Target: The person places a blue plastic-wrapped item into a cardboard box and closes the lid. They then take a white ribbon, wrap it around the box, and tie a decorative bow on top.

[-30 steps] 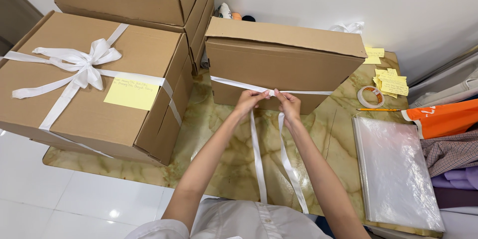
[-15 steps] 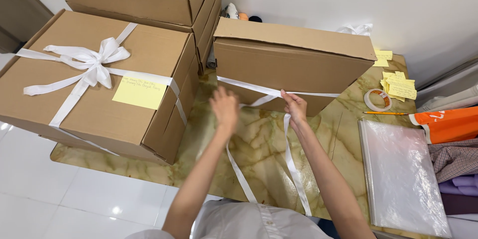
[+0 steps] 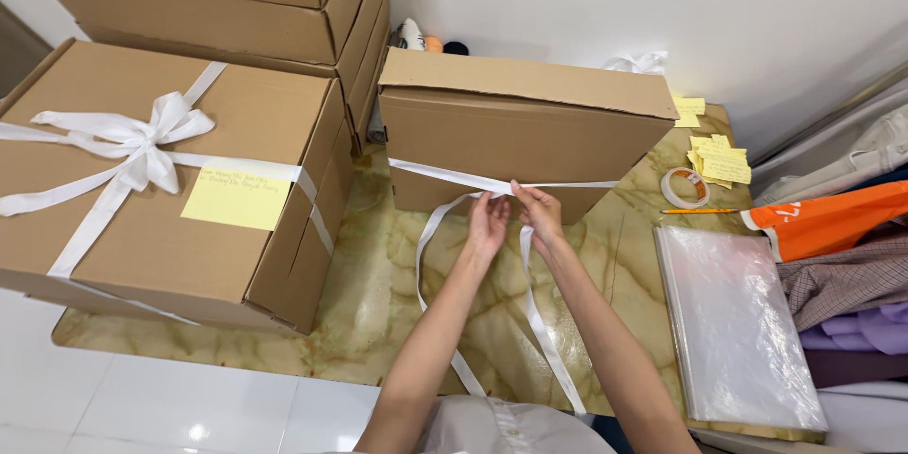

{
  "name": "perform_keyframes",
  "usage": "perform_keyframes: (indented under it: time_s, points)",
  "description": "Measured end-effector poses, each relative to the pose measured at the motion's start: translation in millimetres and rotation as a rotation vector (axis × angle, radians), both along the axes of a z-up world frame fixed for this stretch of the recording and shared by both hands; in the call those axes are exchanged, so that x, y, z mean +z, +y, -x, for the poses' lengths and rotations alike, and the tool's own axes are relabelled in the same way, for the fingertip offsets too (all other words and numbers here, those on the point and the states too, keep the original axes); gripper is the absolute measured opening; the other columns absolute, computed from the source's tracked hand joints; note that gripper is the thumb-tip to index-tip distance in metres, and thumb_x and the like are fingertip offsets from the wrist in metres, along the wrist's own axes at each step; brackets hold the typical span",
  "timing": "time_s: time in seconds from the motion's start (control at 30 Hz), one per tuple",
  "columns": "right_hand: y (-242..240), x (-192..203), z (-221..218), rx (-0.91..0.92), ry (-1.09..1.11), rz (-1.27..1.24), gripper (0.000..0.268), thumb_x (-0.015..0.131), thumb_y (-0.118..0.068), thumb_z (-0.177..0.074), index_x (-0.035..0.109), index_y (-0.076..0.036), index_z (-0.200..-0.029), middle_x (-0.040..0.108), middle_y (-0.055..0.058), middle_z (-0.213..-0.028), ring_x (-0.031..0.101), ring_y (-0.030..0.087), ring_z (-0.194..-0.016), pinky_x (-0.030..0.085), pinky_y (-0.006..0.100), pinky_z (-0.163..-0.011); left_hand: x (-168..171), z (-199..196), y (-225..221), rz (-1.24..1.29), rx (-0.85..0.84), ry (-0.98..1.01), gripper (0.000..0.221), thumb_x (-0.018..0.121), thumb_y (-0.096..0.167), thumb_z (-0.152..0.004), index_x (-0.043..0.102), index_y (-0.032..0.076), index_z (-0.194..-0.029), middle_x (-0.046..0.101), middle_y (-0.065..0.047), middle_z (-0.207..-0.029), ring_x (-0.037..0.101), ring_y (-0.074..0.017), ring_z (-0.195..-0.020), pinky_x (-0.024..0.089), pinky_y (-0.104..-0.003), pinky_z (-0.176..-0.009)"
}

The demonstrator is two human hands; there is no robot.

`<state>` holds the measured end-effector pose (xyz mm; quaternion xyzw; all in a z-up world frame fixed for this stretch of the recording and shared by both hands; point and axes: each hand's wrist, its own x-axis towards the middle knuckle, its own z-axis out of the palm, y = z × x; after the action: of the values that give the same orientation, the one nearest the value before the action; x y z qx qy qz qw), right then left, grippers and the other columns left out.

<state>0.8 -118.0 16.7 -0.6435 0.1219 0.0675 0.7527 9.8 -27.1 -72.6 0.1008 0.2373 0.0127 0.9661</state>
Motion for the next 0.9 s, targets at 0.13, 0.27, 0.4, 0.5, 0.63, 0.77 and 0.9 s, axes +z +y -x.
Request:
perform_keyframes:
  time_s: [0.13,0.27,0.4,0.5,0.63,0.77,0.9]
  points:
    - [3,5,3,-0.006,-0.004,-0.022,0.021,0.087,-0.025,-0.085,0.077,-0.007,-0.085,0.039,-0.010,-0.055,0.030,-0.004,-0.041,0.022,0.012,-0.040,8,4,11,-0.266,0.105,0.167,0.025,0.079,0.016,-0.085,0.059,0.015,-0.100,0.054,0.004,-0.097,0.061,-0.0092,-0.086,0.058,-0.020,-0.077]
    - [10,11,6,-0.016,0.002,-0.052,0.021,0.085,-0.027,-0.086,0.076,-0.008,-0.086,0.037,-0.011,-0.054,0.029,-0.004,-0.042,0.021,0.012,-0.040,23,18,18,-0.173,0.189,0.148,0.025,0.081,0.014,-0.082,0.064,0.012,-0.100,0.065,0.001,-0.100,0.062,-0.0093,-0.084,0.054,-0.020,-0.072]
    - [11,11,5,-0.010,-0.002,-0.083,0.022,0.084,-0.028,-0.088,0.075,-0.008,-0.087,0.035,-0.011,-0.054,0.027,-0.004,-0.043,0.020,0.011,-0.041,40,34,24,0.043,0.080,0.009,0.023,0.076,0.019,-0.085,0.066,0.015,-0.105,0.073,0.004,-0.110,0.065,-0.0063,-0.083,0.051,-0.018,-0.070]
    - [8,4,1,0.013,-0.004,-0.093,0.021,0.083,-0.027,-0.089,0.075,-0.008,-0.087,0.030,-0.011,-0.054,0.026,-0.004,-0.043,0.019,0.012,-0.041,85,59,29,0.036,0.083,-0.060,0.031,0.077,0.033,-0.089,0.053,0.019,-0.076,0.075,0.003,-0.113,0.064,-0.0073,-0.085,0.050,-0.022,-0.072]
    - [5,1,2,0.021,0.000,-0.098,0.020,0.083,-0.026,-0.089,0.074,-0.009,-0.086,0.029,-0.012,-0.054,0.025,-0.005,-0.043,0.019,0.011,-0.041,127,76,30,-0.143,0.048,-0.084,0.043,0.075,0.044,-0.092,0.046,0.022,-0.069,0.074,0.006,-0.111,0.061,-0.0055,-0.097,0.046,-0.022,-0.083]
    - [3,0,1,0.027,-0.005,-0.107,0.021,0.083,-0.026,-0.090,0.074,-0.008,-0.085,0.029,-0.012,-0.053,0.025,-0.005,-0.043,0.019,0.011,-0.040,123,64,37,-0.394,0.131,-0.108,0.041,0.079,0.030,-0.091,0.050,0.019,-0.065,0.067,0.002,-0.080,0.061,-0.0077,-0.085,0.048,-0.022,-0.079]
    - [2,-2,0,0.035,0.012,-0.097,0.020,0.083,-0.027,-0.089,0.075,-0.010,-0.086,0.029,-0.013,-0.052,0.024,-0.005,-0.042,0.019,0.011,-0.040,86,29,51,-0.579,0.196,-0.266,0.034,0.078,0.020,-0.092,0.055,0.015,-0.067,0.071,-0.003,-0.083,0.070,-0.0142,-0.089,0.050,-0.024,-0.087]
